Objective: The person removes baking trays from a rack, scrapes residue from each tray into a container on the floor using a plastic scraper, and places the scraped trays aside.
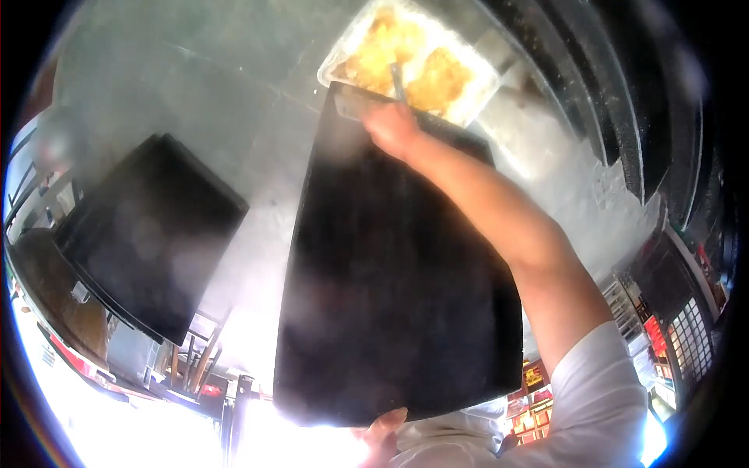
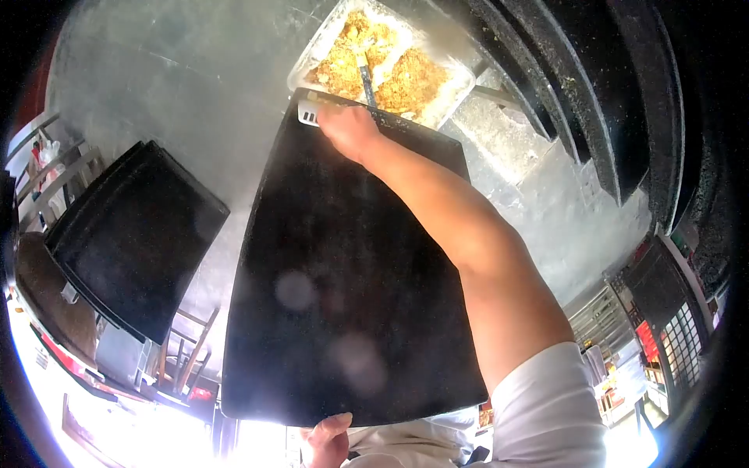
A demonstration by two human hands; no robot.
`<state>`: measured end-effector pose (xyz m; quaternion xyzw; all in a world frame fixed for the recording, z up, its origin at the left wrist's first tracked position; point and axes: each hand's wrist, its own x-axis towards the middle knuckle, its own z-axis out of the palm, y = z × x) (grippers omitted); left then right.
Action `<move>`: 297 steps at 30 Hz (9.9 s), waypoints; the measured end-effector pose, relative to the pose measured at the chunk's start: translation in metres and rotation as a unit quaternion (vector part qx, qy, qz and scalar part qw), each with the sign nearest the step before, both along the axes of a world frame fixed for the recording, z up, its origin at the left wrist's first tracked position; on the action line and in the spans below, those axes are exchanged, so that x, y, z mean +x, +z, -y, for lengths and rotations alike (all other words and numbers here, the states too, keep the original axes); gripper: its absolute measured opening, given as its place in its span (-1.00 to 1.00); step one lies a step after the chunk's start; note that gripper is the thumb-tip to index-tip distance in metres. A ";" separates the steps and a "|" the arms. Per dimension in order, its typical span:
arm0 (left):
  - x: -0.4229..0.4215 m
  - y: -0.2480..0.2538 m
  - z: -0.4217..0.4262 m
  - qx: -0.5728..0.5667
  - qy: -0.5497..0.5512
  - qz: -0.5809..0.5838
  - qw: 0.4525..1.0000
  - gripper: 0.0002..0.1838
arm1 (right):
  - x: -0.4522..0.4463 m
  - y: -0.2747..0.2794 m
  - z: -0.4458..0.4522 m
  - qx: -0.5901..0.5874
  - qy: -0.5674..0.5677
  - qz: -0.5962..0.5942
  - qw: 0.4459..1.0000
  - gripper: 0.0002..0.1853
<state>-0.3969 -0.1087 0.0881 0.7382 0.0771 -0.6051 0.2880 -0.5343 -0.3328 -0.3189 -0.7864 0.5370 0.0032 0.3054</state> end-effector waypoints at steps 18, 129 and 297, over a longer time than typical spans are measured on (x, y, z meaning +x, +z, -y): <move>0.011 0.005 0.005 0.023 -0.031 -0.025 0.999 -0.39 | -0.033 0.056 -0.014 0.049 0.067 0.005 0.997 -0.85; 0.035 0.079 0.046 0.022 -0.024 0.014 0.999 -0.76 | -0.147 0.321 -0.077 -0.088 -0.265 0.079 0.957 -0.80; -0.162 -0.093 0.169 0.009 -0.221 -0.049 0.974 -0.31 | -0.312 0.658 -0.078 0.010 -0.601 0.420 0.680 -0.78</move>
